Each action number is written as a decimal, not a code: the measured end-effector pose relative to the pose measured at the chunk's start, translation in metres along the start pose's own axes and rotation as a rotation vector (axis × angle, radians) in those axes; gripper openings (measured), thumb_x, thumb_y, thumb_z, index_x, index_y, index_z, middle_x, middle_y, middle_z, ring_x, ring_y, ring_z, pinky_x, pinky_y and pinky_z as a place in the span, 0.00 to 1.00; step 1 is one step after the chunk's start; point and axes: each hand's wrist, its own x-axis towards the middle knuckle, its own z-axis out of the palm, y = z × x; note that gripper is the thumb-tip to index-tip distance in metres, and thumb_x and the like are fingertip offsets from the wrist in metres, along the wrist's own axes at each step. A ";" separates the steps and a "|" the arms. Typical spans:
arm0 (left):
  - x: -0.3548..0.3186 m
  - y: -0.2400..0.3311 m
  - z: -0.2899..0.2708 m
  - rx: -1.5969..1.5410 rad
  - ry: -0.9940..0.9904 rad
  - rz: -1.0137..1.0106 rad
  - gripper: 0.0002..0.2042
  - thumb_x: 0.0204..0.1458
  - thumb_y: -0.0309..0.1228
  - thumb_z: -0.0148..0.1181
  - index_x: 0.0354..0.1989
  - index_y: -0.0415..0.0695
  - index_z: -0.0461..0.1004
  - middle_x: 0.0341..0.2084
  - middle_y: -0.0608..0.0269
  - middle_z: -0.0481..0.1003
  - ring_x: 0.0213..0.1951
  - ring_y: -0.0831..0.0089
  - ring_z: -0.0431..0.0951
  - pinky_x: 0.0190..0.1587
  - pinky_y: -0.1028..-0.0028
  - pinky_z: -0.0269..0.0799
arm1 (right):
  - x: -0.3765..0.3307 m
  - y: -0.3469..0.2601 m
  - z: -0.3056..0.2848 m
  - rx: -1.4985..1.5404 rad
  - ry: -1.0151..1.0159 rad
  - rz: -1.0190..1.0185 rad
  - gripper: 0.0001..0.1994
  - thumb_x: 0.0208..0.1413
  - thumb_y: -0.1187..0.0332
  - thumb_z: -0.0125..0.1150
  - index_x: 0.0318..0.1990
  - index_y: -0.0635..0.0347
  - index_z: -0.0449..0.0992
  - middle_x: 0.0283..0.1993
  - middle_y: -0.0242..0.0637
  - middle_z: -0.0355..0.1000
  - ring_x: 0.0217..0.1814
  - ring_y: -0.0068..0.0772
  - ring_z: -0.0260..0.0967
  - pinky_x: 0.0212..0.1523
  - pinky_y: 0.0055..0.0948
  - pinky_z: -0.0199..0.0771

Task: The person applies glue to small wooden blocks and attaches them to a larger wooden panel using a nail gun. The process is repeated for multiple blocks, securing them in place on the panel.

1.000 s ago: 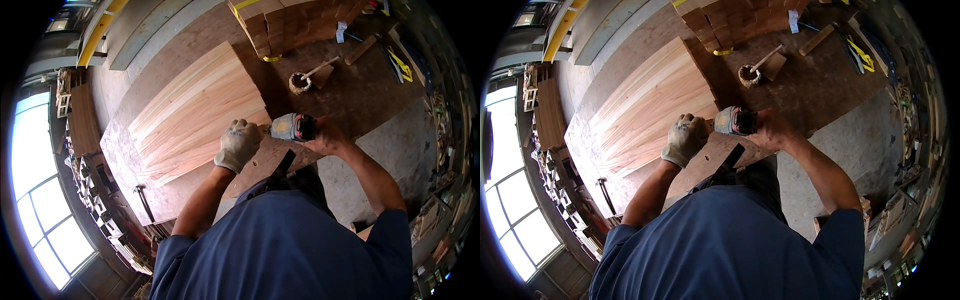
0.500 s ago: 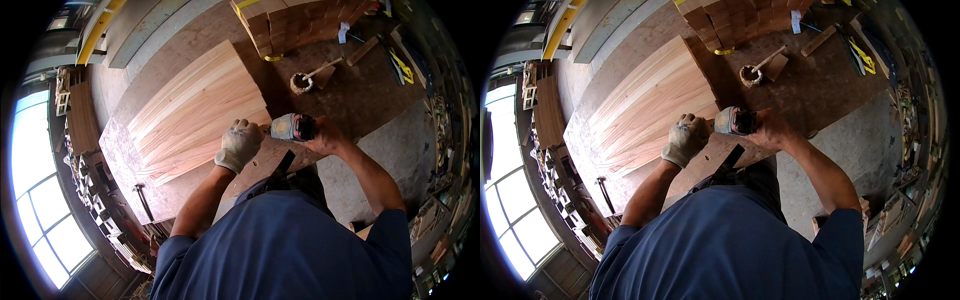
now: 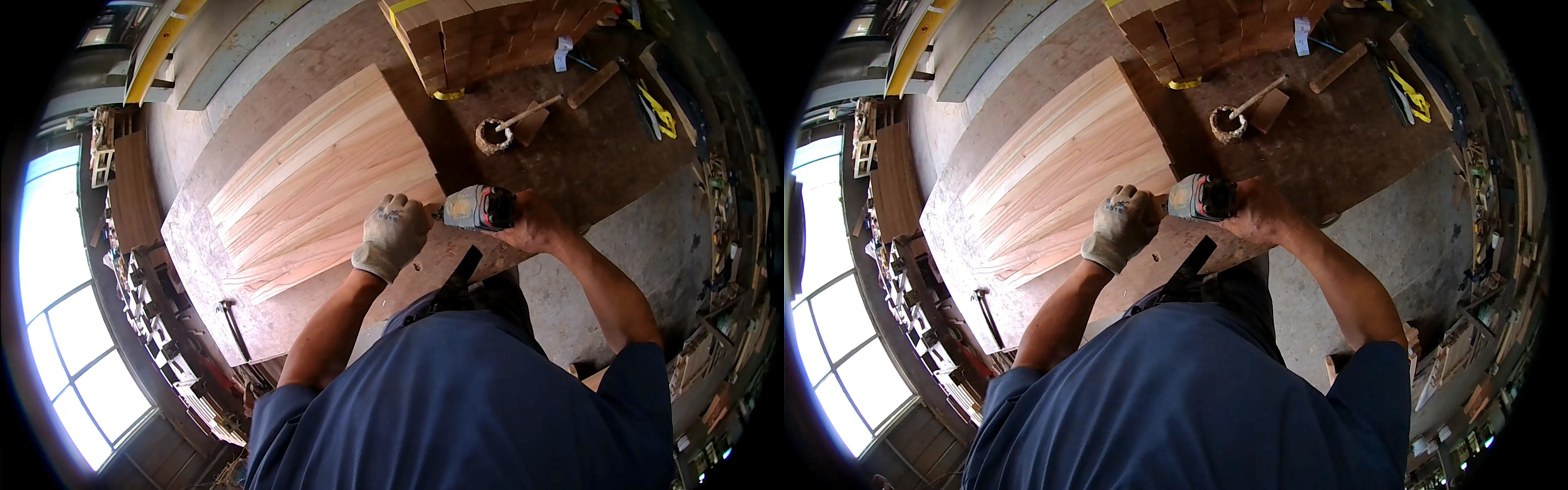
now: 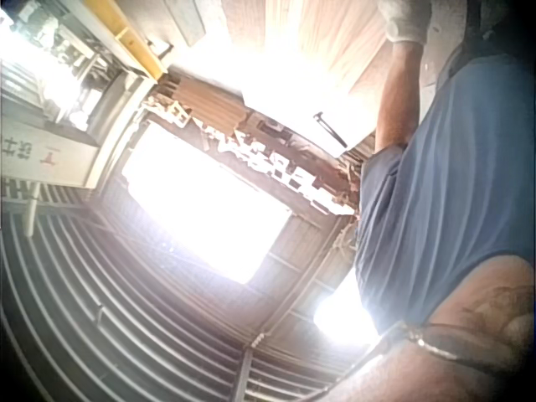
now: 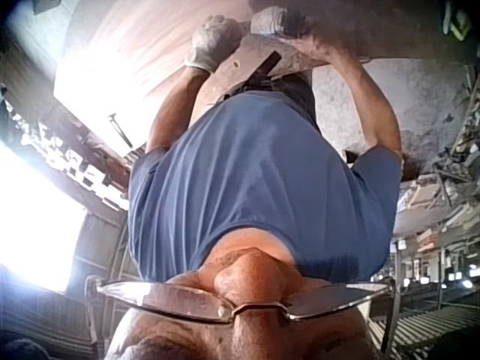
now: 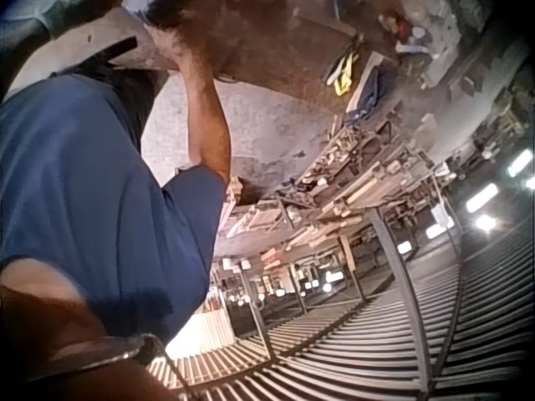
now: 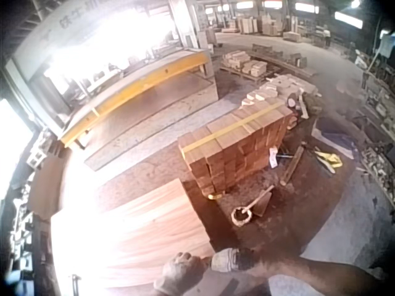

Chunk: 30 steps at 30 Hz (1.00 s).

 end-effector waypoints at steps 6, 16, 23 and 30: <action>0.000 -0.001 0.002 0.002 -0.003 -0.003 0.08 0.54 0.34 0.65 0.30 0.44 0.76 0.33 0.49 0.79 0.41 0.48 0.79 0.42 0.51 0.78 | -0.002 0.008 0.004 0.008 0.019 -0.037 0.18 0.51 0.68 0.77 0.48 0.61 0.80 0.43 0.45 0.83 0.46 0.49 0.83 0.47 0.40 0.85; -0.005 -0.001 -0.007 0.025 -0.089 -0.059 0.06 0.54 0.32 0.63 0.34 0.43 0.79 0.39 0.51 0.80 0.46 0.50 0.78 0.48 0.55 0.78 | -0.008 -0.043 -0.027 0.021 0.060 0.062 0.17 0.56 0.66 0.73 0.52 0.59 0.82 0.49 0.49 0.83 0.53 0.47 0.81 0.53 0.39 0.81; -0.021 -0.009 0.005 0.107 -0.042 -0.027 0.14 0.59 0.36 0.61 0.48 0.40 0.77 0.44 0.51 0.79 0.50 0.52 0.77 0.53 0.55 0.74 | 0.027 -0.128 -0.056 -0.027 0.024 0.026 0.19 0.57 0.66 0.73 0.54 0.63 0.81 0.45 0.45 0.83 0.49 0.36 0.80 0.54 0.36 0.78; -0.034 0.009 0.009 0.307 -0.036 -0.093 0.22 0.62 0.31 0.52 0.62 0.32 0.71 0.54 0.45 0.76 0.55 0.51 0.76 0.58 0.55 0.70 | 0.093 -0.218 -0.037 -0.217 -0.192 0.281 0.17 0.54 0.65 0.73 0.46 0.68 0.82 0.30 0.42 0.79 0.32 0.30 0.75 0.37 0.33 0.75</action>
